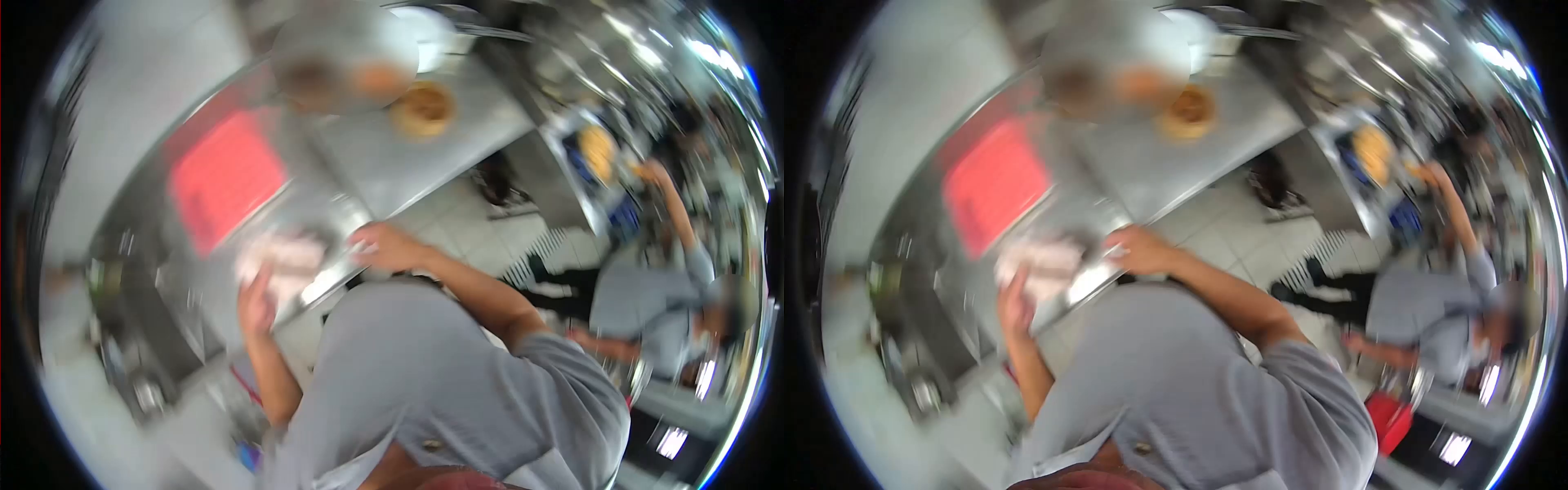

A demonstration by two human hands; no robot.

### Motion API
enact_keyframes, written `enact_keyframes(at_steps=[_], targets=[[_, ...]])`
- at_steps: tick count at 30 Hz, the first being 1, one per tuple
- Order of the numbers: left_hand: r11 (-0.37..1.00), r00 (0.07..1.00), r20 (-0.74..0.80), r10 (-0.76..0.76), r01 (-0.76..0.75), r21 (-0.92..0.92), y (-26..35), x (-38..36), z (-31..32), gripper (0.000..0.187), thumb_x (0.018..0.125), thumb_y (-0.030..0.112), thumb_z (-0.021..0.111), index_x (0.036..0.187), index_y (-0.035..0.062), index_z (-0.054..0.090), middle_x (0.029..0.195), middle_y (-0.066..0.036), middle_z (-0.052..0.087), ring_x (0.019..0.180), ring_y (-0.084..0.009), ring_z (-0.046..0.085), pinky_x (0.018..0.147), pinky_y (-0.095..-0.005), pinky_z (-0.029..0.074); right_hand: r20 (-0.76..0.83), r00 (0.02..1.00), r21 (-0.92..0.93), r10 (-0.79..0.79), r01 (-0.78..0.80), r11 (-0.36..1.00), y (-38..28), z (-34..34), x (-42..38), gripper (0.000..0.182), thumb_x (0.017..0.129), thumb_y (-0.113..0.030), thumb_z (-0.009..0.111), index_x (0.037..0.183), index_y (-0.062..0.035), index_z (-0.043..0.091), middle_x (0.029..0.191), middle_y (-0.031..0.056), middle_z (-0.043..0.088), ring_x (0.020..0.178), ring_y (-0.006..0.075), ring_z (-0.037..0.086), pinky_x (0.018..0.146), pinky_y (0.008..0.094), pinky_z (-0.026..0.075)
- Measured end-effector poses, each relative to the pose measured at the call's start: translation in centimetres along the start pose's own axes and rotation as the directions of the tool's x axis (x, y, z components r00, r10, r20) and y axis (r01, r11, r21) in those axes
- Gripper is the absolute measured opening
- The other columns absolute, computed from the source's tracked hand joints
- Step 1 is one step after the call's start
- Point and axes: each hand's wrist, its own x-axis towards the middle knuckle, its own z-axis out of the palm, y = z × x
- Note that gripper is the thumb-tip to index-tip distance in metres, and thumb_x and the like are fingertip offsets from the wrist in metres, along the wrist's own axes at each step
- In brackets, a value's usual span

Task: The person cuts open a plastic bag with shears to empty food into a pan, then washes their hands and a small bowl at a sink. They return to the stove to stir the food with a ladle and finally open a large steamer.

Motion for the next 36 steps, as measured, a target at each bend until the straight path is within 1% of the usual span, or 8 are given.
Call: enact_keyframes(at_steps=[4, 8, 11, 15, 22, 25, 29, 36], targets=[[0.997, 0.989, 0.146, -0.013, 0.025, -0.078, -0.2, 0.9, 0.3, 0.046, 0.100, 0.020, 0.056, 0.140, -0.0018, 0.046, 0.136, -0.017, 0.054, 0.121, -0.0290, 0.058, 0.104, -0.0453, 0.047, 0.016, 0.999, -0.032, 0.030, -0.029, 0.999, -1.1, -1.7, -3.7, 0.036, 0.088, -0.034, 0.067, 0.108, -0.0049, 0.068, 0.102, 0.0165, 0.069, 0.097, 0.0330, 0.065, 0.084, 0.0432, 0.052], [0.993, 0.929, 0.360, -0.089, 0.110, -0.037, 2.0, 3.2, 6.8, 0.046, 0.101, 0.020, 0.054, 0.141, -0.0021, 0.044, 0.137, -0.016, 0.054, 0.123, -0.0291, 0.056, 0.105, -0.0463, 0.046, -0.260, 0.950, -0.048, 0.170, -0.189, 0.981, 2.9, -2.5, -10.5, 0.036, 0.088, -0.036, 0.066, 0.105, -0.0041, 0.068, 0.100, 0.0163, 0.069, 0.092, 0.0339, 0.066, 0.082, 0.0425, 0.052], [0.965, 0.812, 0.525, -0.255, 0.249, 0.083, 0.9, 7.4, 11.4, 0.047, 0.102, 0.019, 0.053, 0.142, -0.0011, 0.042, 0.138, -0.016, 0.054, 0.124, -0.0289, 0.055, 0.107, -0.0454, 0.045, -0.386, 0.802, 0.131, 0.456, -0.442, 0.887, 4.1, -2.8, -18.5, 0.037, 0.088, -0.037, 0.066, 0.102, -0.0030, 0.069, 0.094, 0.0170, 0.070, 0.087, 0.0346, 0.067, 0.077, 0.0422, 0.052], [0.948, 0.648, 0.700, -0.300, 0.285, 0.142, 0.2, 9.8, 20.3, 0.047, 0.103, 0.020, 0.050, 0.144, -0.0005, 0.040, 0.139, -0.016, 0.053, 0.129, -0.0294, 0.052, 0.110, -0.0448, 0.042, -0.559, 0.650, 0.142, 0.515, -0.537, 0.832, 8.7, 1.5, -28.7, 0.032, 0.091, -0.033, 0.065, 0.099, -0.0028, 0.072, 0.089, 0.0165, 0.071, 0.080, 0.0322, 0.068, 0.074, 0.0396, 0.054], [0.933, 0.577, 0.752, -0.317, 0.331, 0.140, -2.9, 6.4, 31.2, 0.048, 0.105, 0.024, 0.048, 0.144, -0.0011, 0.039, 0.141, -0.015, 0.052, 0.131, -0.0298, 0.050, 0.111, -0.0463, 0.040, -0.423, 0.282, 0.712, 0.861, -0.485, 0.508, 9.3, 6.6, -39.7, 0.032, 0.089, -0.030, 0.070, 0.100, -0.0004, 0.074, 0.087, 0.0127, 0.073, 0.080, 0.0198, 0.068, 0.074, 0.0331, 0.053], [0.938, 0.580, 0.757, -0.299, 0.325, 0.122, -3.5, 3.8, 34.7, 0.048, 0.105, 0.026, 0.048, 0.144, -0.0018, 0.039, 0.141, -0.014, 0.052, 0.130, -0.0275, 0.052, 0.110, -0.0443, 0.041, -0.331, 0.279, 0.805, 0.901, -0.414, 0.424, 10.9, 5.8, -42.0, 0.032, 0.091, -0.030, 0.070, 0.102, -0.0003, 0.073, 0.087, 0.0106, 0.073, 0.078, 0.0168, 0.066, 0.073, 0.0323, 0.053], [0.960, 0.658, 0.711, -0.248, 0.264, 0.091, -4.4, 3.7, 35.9, 0.050, 0.105, 0.029, 0.048, 0.143, -0.0019, 0.040, 0.141, -0.014, 0.053, 0.130, -0.0272, 0.052, 0.110, -0.0447, 0.042, -0.422, 0.360, 0.744, 0.832, -0.387, 0.544, 15.7, 3.4, -44.1, 0.032, 0.091, -0.029, 0.070, 0.105, -0.0001, 0.072, 0.083, 0.0059, 0.071, 0.075, 0.0129, 0.063, 0.070, 0.0298, 0.051], [0.999, 0.745, 0.666, -0.025, 0.035, -0.002, 1.4, 8.8, 40.2, 0.055, 0.104, 0.034, 0.050, 0.144, -0.0016, 0.040, 0.142, -0.012, 0.052, 0.130, -0.0256, 0.051, 0.110, -0.0422, 0.041, -0.594, 0.473, 0.648, 0.650, -0.196, 0.736, 17.2, -14.3, -40.0, 0.023, 0.093, -0.021, 0.068, 0.103, -0.0001, 0.071, 0.084, 0.0014, 0.068, 0.075, 0.0088, 0.060, 0.068, 0.0265, 0.050]])
